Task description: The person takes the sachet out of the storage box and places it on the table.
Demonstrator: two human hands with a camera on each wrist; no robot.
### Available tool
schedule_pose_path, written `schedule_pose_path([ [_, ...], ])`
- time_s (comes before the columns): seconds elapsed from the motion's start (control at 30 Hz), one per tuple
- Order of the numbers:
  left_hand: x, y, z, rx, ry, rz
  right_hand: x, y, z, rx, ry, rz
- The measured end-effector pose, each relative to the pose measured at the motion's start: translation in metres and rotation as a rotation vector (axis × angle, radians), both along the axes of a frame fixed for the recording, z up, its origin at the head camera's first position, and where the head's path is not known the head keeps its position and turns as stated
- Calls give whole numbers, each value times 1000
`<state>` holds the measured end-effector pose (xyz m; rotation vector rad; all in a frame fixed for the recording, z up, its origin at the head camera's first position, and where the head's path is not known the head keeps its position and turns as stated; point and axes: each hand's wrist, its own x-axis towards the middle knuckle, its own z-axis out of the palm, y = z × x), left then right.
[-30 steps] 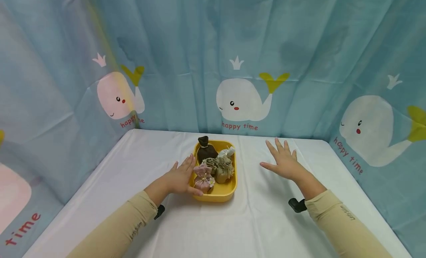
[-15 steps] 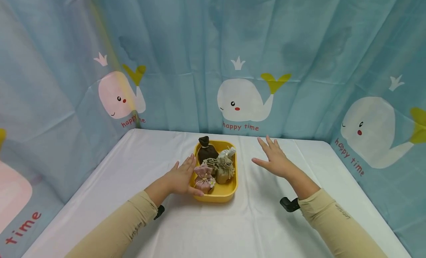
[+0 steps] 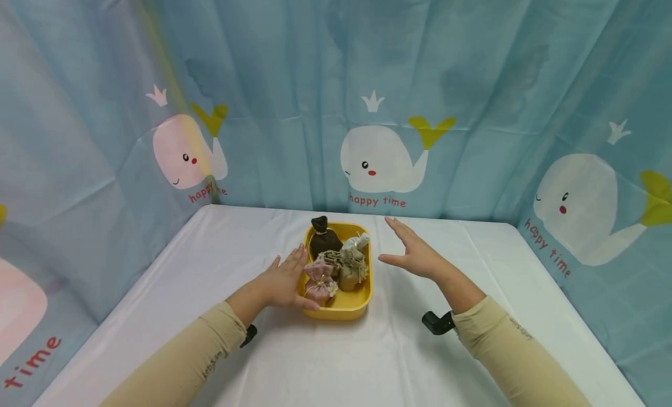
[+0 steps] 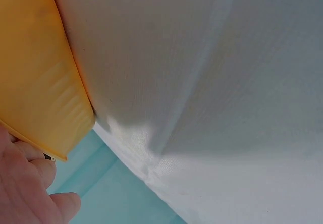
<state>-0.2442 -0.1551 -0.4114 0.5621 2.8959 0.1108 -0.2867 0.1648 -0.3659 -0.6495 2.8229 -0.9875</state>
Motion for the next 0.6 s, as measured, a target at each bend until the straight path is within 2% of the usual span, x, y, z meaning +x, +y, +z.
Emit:
schedule_pose_path([
  [0.07,0,0,0,6,-4,2,-1,-4,-1,-40,-8,10],
  [0.3,1,0,-2,23,-8,4,-5,-17,-7,-178,-121,19],
  [0.6,2,0,2,27,-3,1,-8,-32,-15,-227,-165,59],
])
